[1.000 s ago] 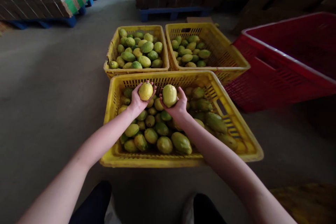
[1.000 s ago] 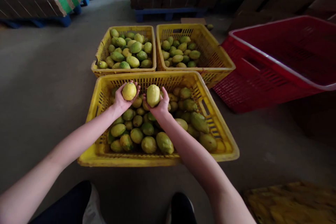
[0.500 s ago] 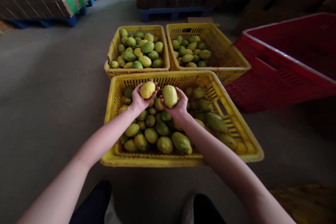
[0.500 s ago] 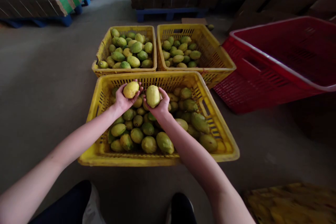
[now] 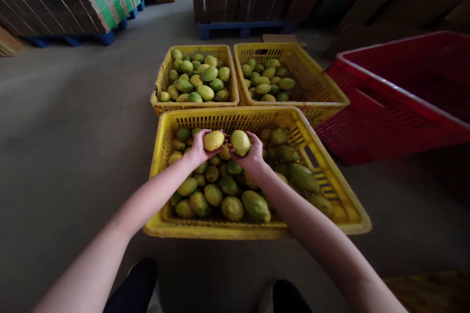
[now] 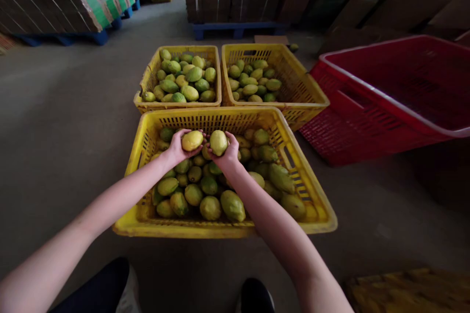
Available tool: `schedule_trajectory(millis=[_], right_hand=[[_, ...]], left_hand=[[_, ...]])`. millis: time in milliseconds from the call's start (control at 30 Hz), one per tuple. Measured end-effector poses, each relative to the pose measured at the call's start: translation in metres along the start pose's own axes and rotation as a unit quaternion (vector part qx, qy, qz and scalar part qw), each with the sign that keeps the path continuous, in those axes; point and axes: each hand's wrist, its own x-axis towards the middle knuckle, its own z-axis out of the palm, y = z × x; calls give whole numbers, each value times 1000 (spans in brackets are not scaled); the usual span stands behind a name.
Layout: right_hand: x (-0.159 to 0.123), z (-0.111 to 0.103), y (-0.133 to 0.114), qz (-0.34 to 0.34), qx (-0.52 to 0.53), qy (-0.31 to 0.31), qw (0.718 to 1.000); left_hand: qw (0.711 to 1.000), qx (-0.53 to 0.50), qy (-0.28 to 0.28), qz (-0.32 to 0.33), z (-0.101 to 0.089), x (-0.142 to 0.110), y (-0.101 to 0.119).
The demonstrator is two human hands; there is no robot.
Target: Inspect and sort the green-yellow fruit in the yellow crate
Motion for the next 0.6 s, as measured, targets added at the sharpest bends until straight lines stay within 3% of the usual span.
schedule_trajectory(millis=[167,300,367,467,567,600], right_hand=[[13,-13,-9,-43,-24,39,998],[7,-10,-18,-59,11,78,995],[2,-6,-19,-61,23,87,994],[-1,-3,-14,-49,16,91,994],[0,-1,-5,-30,8,91,995],[0,-1,-3,-28,7,91,995]], left_hand=[[980,176,46,-82,-2,5,-14],[944,294,70,-131,3,-2,-19],[942,317,77,-80,17,-6,-9],[953,286,60,79,55,-2,23],[952,234,24,196,96,18,59],[953,219,25,207,105,27,69]])
